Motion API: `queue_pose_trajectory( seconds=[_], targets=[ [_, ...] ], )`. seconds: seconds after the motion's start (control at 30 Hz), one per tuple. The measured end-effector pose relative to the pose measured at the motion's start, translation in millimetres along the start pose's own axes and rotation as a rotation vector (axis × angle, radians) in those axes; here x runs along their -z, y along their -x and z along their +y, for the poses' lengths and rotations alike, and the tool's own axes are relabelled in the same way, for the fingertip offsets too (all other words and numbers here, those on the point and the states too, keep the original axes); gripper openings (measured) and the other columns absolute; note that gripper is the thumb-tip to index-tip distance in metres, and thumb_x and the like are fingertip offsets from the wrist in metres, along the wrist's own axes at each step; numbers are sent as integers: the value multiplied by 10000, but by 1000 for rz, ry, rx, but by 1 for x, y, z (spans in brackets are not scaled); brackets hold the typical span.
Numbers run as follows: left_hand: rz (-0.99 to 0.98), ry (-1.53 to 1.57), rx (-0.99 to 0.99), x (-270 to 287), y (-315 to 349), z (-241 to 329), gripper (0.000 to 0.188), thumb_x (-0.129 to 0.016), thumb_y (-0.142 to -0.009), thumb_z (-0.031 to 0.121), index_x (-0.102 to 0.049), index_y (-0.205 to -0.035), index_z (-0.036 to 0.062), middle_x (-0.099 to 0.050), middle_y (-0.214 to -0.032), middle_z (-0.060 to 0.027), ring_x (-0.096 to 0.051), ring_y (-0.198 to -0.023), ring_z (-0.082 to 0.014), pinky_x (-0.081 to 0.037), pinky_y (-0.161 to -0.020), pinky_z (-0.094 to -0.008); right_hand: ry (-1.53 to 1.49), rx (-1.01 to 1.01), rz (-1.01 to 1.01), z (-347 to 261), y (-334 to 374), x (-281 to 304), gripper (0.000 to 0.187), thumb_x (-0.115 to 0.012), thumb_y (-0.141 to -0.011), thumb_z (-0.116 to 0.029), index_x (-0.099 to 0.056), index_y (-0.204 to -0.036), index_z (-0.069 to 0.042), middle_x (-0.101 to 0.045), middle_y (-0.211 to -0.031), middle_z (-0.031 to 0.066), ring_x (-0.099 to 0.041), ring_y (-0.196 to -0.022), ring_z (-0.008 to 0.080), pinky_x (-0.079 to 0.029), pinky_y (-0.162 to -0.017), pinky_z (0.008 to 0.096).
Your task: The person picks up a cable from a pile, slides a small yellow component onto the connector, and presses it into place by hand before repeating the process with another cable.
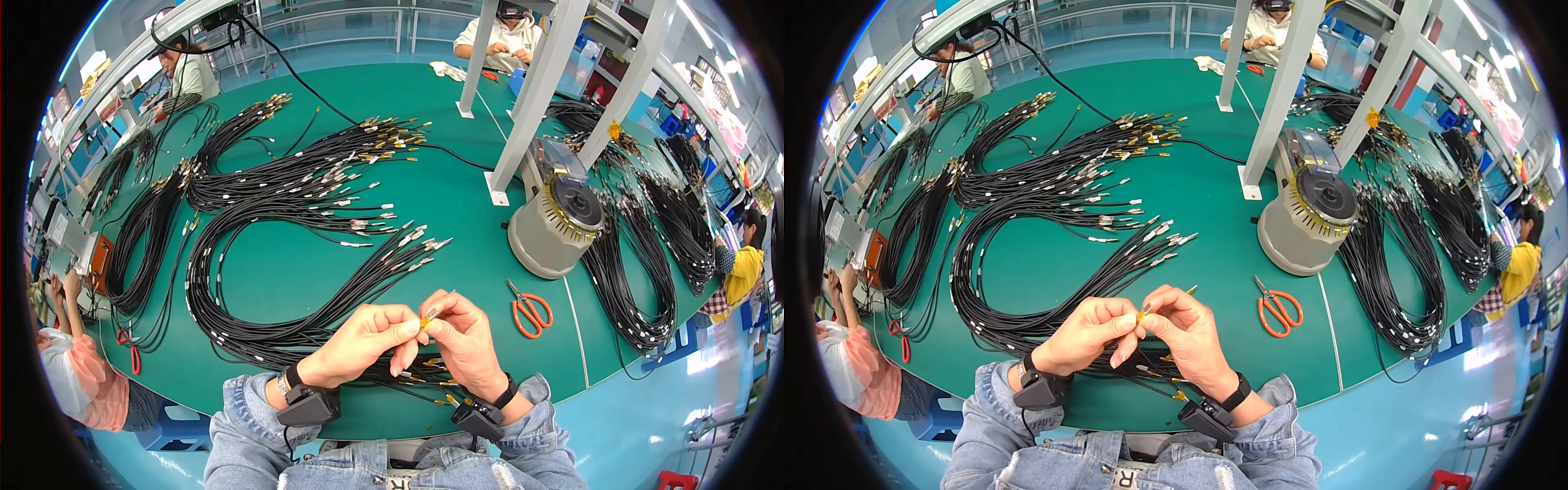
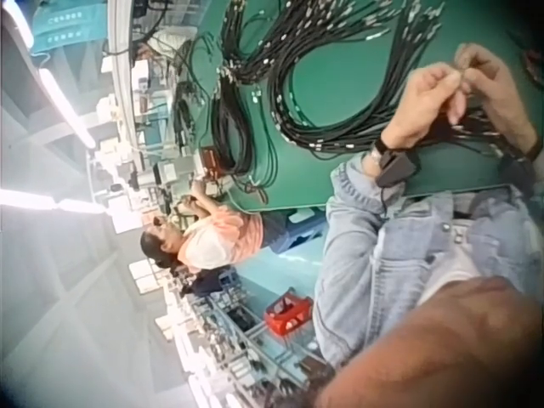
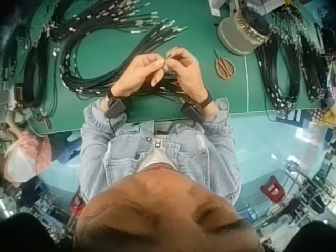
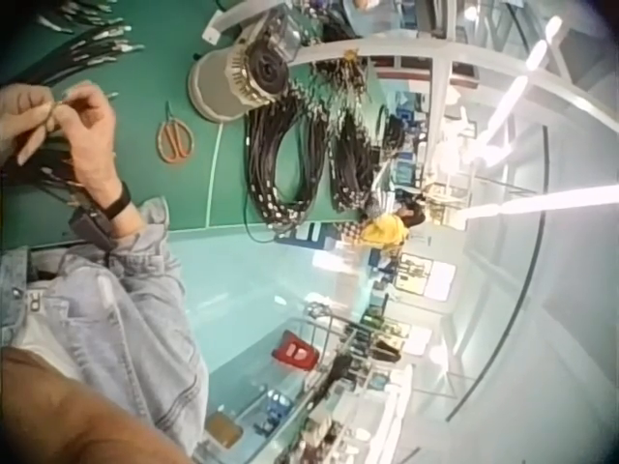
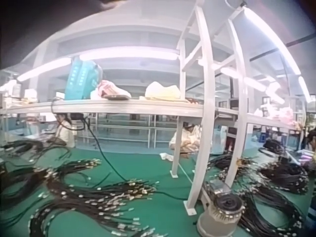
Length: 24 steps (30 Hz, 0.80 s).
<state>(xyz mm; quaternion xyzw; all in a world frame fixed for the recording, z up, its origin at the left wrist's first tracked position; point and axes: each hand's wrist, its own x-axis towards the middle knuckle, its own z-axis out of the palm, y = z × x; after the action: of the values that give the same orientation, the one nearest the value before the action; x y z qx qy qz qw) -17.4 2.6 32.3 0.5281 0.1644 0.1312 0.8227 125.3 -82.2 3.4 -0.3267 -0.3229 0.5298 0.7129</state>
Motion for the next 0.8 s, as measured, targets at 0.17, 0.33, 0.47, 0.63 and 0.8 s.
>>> queue_pose_trajectory(
  seconds=[0.17,0.33,0.47,0.63,0.8],
  targets=[
    [-120,47,59,7,-3,0,261,-470,-933,227,-549,-825,3,-525,-568,-18,-437,-434,-72,-342,-433,-204,31,2,-80,3,-2,5,55,-610,-830,-53,-587,-852,-9,-531,-848,36,-540,-782,119,-448,-729,256],
    [-195,169,136,15,-7,-4,271,-482,-927,243,-538,-814,2,-490,-544,-2,-393,-411,-57,-309,-414,-194,121,60,-70,8,-2,7,72,-609,-835,-84,-599,-835,-12,-528,-835,44,-514,-776,128,-424,-709,255],
    [-242,219,197,16,-8,-5,271,-491,-923,247,-532,-812,3,-469,-533,6,-370,-405,-47,-294,-405,-187,153,46,-71,8,-4,11,112,-584,-856,-114,-608,-859,-5,-531,-844,48,-500,-775,135,-413,-714,257],
    [-172,158,72,16,-9,-7,247,-495,-922,235,-539,-831,10,-491,-559,5,-389,-429,-48,-314,-425,-186,154,62,30,3,-6,12,168,-552,-882,-135,-614,-942,9,-569,-866,42,-525,-770,121,-428,-743,246],
    [65,-37,-92,0,-14,-11,185,-508,-914,175,-555,-883,-2,-555,-639,-22,-470,-484,-59,-392,-485,-182,123,82,112,-7,-5,14,196,-544,-887,-148,-613,-958,21,-568,-864,31,-527,-781,112,-426,-748,246]
  ],
)
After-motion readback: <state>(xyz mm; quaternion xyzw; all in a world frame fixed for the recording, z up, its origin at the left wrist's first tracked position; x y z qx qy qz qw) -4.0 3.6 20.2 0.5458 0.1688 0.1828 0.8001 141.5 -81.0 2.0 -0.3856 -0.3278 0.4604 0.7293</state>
